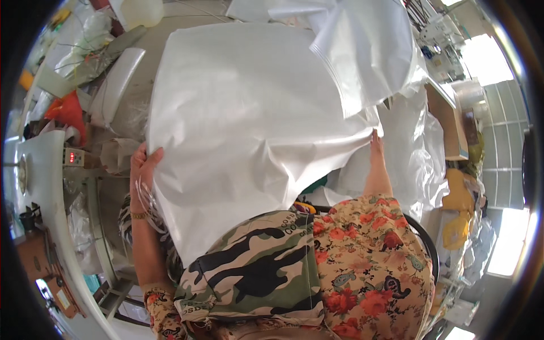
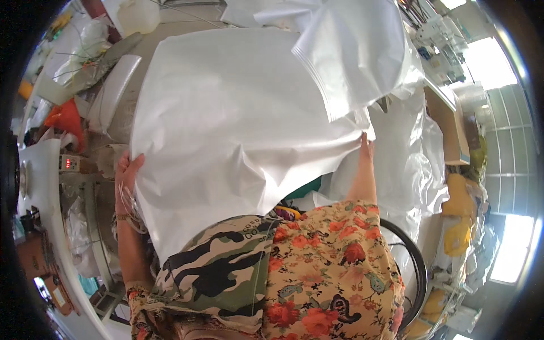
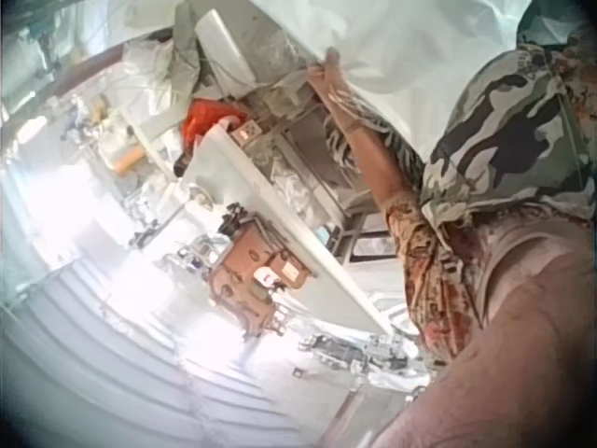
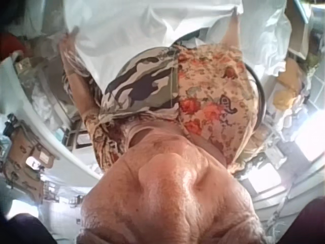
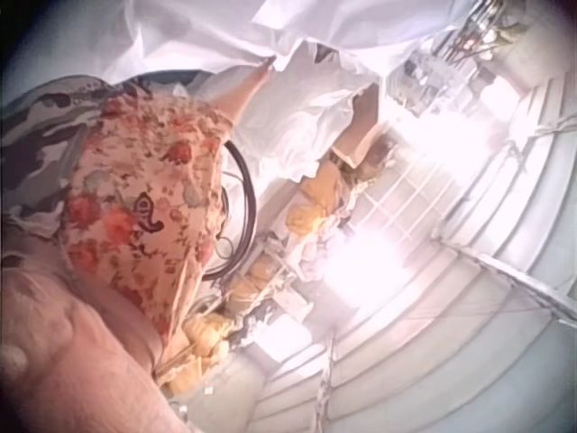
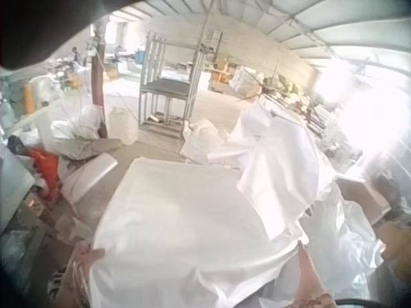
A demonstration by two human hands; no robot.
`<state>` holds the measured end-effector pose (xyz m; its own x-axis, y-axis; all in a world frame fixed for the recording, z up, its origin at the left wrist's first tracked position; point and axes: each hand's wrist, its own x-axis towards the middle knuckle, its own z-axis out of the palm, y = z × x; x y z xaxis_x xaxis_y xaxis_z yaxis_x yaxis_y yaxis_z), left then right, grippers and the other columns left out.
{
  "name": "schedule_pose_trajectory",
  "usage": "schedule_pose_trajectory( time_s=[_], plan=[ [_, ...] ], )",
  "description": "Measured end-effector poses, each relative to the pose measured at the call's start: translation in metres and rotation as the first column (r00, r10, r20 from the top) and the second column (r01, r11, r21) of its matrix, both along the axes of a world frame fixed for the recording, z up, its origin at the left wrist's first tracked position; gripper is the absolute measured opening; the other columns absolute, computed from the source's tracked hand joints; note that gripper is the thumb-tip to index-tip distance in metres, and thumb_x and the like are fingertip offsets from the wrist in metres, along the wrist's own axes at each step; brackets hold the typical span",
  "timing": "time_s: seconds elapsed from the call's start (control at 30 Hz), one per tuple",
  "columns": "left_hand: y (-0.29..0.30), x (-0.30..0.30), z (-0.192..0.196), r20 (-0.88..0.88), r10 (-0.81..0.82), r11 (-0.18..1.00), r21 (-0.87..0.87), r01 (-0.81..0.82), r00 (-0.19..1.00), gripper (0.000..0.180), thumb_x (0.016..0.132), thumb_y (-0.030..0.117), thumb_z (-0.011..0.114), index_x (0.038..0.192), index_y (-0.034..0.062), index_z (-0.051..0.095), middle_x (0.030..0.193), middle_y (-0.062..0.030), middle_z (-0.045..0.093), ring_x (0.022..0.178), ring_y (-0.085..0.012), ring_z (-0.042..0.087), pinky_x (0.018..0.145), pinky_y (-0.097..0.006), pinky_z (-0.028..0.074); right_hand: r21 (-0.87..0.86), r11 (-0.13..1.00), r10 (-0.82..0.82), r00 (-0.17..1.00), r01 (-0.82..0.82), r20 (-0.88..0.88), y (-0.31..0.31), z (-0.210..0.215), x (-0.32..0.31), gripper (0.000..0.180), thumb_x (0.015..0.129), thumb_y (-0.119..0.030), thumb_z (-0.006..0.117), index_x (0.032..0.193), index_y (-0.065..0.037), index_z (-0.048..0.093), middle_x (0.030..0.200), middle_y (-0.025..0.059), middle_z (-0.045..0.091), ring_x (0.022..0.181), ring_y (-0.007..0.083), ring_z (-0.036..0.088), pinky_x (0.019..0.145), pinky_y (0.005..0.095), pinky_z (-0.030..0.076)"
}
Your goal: Folding and aligning large white plastic sheets at an industrial workbench.
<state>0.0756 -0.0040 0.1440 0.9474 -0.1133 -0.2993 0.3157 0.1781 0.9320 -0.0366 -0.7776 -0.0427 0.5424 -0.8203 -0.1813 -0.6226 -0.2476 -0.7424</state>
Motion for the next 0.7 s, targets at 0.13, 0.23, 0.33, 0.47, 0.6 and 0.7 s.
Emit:
schedule_pose_trajectory(
  time_s=[0.13,0.23,0.33,0.47,0.6,0.7],
  plan=[
    [0.003,-0.029,0.03,0.022,0.064,0.997,0.043,-0.065,0.998,0.031,0.089,0.007,0.06,0.117,-0.0059,0.058,0.104,-0.0078,0.067,0.089,-0.0113,0.061,0.082,-0.024,0.047,0.272,0.952,-0.132,0.99,0.14,-0.051,0.069,0.017,0.022,0.096,0.071,-0.085,0.05,0.142,-0.021,0.04,0.137,0.0041,0.043,0.123,0.0211,0.04,0.091,0.0609,0.032],
    [0.012,-0.055,0.03,0.084,0.122,0.992,0.003,-0.123,0.989,0.03,0.09,0.007,0.059,0.117,-0.0059,0.058,0.105,-0.0077,0.066,0.091,-0.0114,0.06,0.084,-0.023,0.046,0.275,0.949,-0.177,0.982,0.153,0.065,0.09,0.037,0.027,0.093,0.071,-0.084,0.052,0.132,-0.014,0.046,0.12,0.0027,0.048,0.109,0.0198,0.044,0.084,0.0556,0.037],
    [0.04,-0.076,0.005,0.047,0.184,0.982,0.029,-0.185,0.982,0.03,0.09,0.007,0.059,0.118,-0.0057,0.058,0.106,-0.0074,0.066,0.093,-0.0114,0.06,0.085,-0.023,0.045,0.163,0.951,-0.294,0.934,0.263,0.203,0.103,0.045,0.042,0.081,0.074,-0.074,0.063,0.098,0.003,0.055,0.091,0.0111,0.057,0.085,0.0237,0.055,0.076,0.0378,0.047],
    [0.057,-0.094,-0.019,-0.088,0.321,0.947,0.018,-0.32,0.943,0.033,0.091,0.009,0.06,0.121,-0.0041,0.057,0.109,-0.0082,0.066,0.093,-0.0136,0.06,0.085,-0.025,0.046,-0.028,0.922,-0.34,0.842,0.386,0.419,0.097,0.037,0.056,0.073,0.074,-0.069,0.067,0.085,0.001,0.054,0.082,0.0102,0.055,0.076,0.0215,0.053,0.072,0.0361,0.046],
    [0.078,-0.118,-0.04,-0.15,0.478,0.878,0.128,-0.462,0.866,0.037,0.091,0.014,0.062,0.124,-0.0016,0.056,0.116,-0.0105,0.064,0.097,-0.0169,0.061,0.088,-0.029,0.047,-0.227,0.917,-0.208,0.879,0.328,0.43,0.113,0.049,0.071,0.07,0.076,-0.065,0.068,0.097,0.001,0.058,0.09,0.0123,0.057,0.084,0.025,0.055,0.079,0.0364,0.046],
    [0.13,-0.144,-0.086,-0.082,0.472,0.879,0.126,-0.461,0.878,0.038,0.091,0.015,0.063,0.125,-0.0012,0.056,0.12,-0.0115,0.062,0.1,-0.018,0.061,0.09,-0.03,0.047,-0.495,0.815,-0.181,0.944,0.301,0.275,0.136,0.056,0.088,0.062,0.078,-0.06,0.064,0.101,-0.003,0.062,0.095,0.0141,0.063,0.09,0.0297,0.061,0.082,0.0421,0.047]
  ],
)
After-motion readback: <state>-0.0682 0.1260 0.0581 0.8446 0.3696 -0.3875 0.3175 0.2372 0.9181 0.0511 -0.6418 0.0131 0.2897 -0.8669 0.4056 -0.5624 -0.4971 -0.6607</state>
